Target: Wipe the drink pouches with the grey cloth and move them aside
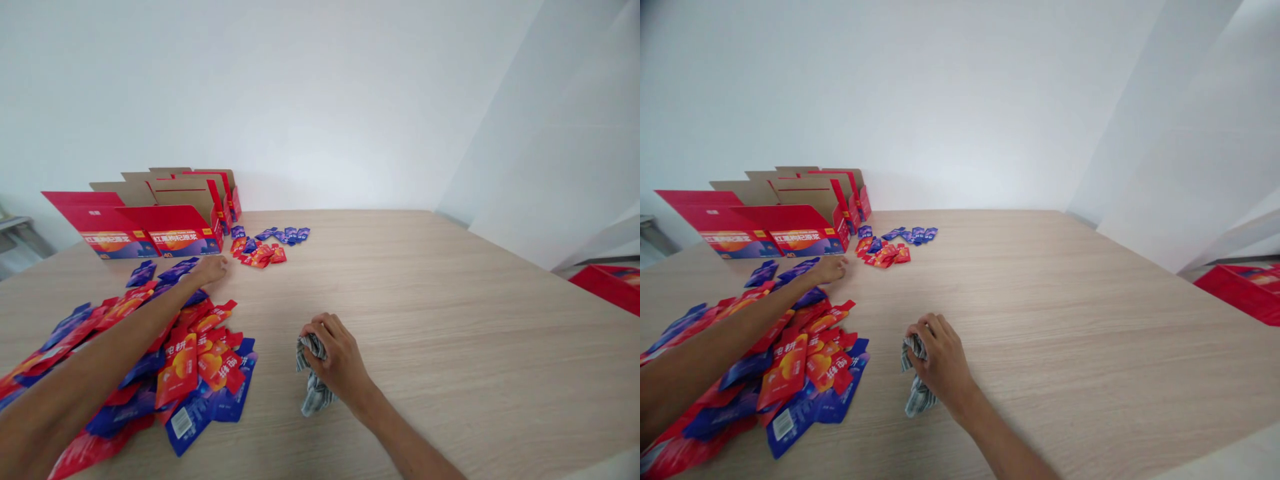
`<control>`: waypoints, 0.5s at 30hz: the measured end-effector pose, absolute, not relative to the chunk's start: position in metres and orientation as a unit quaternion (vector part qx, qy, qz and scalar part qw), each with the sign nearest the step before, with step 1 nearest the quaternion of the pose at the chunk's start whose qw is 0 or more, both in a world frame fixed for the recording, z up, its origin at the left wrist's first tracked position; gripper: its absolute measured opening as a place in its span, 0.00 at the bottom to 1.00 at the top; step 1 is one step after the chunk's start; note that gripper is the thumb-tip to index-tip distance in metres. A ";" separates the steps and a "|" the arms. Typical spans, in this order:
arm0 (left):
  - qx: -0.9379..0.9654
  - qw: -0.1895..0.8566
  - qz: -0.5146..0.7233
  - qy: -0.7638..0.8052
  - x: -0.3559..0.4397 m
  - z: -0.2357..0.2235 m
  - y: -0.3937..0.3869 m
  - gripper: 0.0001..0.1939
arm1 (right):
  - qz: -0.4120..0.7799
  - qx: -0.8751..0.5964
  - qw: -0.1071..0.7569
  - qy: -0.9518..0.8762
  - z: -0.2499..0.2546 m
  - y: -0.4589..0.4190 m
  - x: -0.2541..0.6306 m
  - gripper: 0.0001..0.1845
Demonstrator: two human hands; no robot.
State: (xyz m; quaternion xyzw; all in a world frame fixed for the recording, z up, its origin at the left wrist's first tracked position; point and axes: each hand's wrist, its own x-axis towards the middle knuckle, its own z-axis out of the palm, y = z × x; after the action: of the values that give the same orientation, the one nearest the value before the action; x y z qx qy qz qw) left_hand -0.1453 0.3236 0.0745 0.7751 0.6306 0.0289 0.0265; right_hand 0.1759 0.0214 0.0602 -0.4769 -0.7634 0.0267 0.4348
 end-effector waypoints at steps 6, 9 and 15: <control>0.794 0.009 -0.014 0.608 -0.089 0.074 0.384 0.21 | 0.018 -0.489 0.410 -0.769 0.056 0.023 0.179 0.20; 0.787 -0.011 -0.030 0.616 -0.075 0.071 0.407 0.21 | 0.012 -0.502 0.399 -0.767 0.055 0.023 0.180 0.21; 0.766 -0.022 -0.066 0.639 -0.062 0.061 0.424 0.20 | -0.005 -0.505 0.391 -0.769 0.053 0.023 0.180 0.22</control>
State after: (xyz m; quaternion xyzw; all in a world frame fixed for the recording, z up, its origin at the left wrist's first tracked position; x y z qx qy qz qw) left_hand -0.0624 0.4243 0.0611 0.7657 0.6394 -0.0664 -0.0216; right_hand 0.1802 0.0232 0.0535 -0.5050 -0.7695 -0.0053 0.3909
